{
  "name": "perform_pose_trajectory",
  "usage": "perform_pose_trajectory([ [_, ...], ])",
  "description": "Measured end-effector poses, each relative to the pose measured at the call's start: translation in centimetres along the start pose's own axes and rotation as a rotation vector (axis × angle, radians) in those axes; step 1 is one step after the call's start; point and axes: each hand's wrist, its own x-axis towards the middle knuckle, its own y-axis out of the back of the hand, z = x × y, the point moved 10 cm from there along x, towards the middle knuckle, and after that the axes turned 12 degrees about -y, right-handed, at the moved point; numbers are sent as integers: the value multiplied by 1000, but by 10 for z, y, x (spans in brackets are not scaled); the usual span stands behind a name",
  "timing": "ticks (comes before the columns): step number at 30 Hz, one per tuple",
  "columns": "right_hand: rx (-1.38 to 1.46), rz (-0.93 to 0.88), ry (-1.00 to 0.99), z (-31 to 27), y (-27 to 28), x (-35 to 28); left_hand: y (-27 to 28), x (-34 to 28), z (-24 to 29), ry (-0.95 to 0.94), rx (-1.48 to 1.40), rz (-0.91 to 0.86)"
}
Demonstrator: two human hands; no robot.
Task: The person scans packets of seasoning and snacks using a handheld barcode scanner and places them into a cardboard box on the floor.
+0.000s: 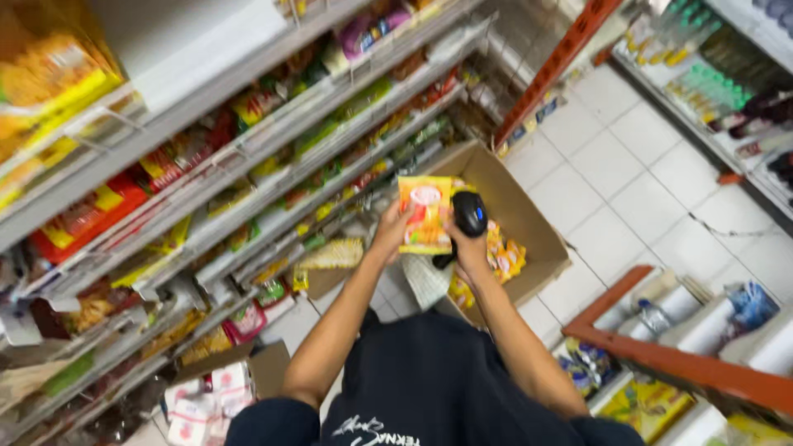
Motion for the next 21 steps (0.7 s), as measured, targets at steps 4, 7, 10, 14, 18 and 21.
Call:
perform_pose_trajectory([
  [4, 61, -23, -37, 0, -10, 6, -14, -8, 24, -63, -32, -60],
  [7, -29, -59, -19, -13, -24, 3, -19, -16, 50, -95, -42, -56],
  [10, -94, -106, 35, -26, -39, -10, -24, -28, 78, -141, -44, -77],
  [14, -91, -163, 43, -37, -67, -26, -24, -47, 116, -185, -8, -70],
  [18, -104, -145, 107, -55, -91, -51, -12, -62, 145, -216, 74, 36],
  [21, -356, -50, 171, -66, -108, -72, 2, -73, 157, -242, 227, 113],
])
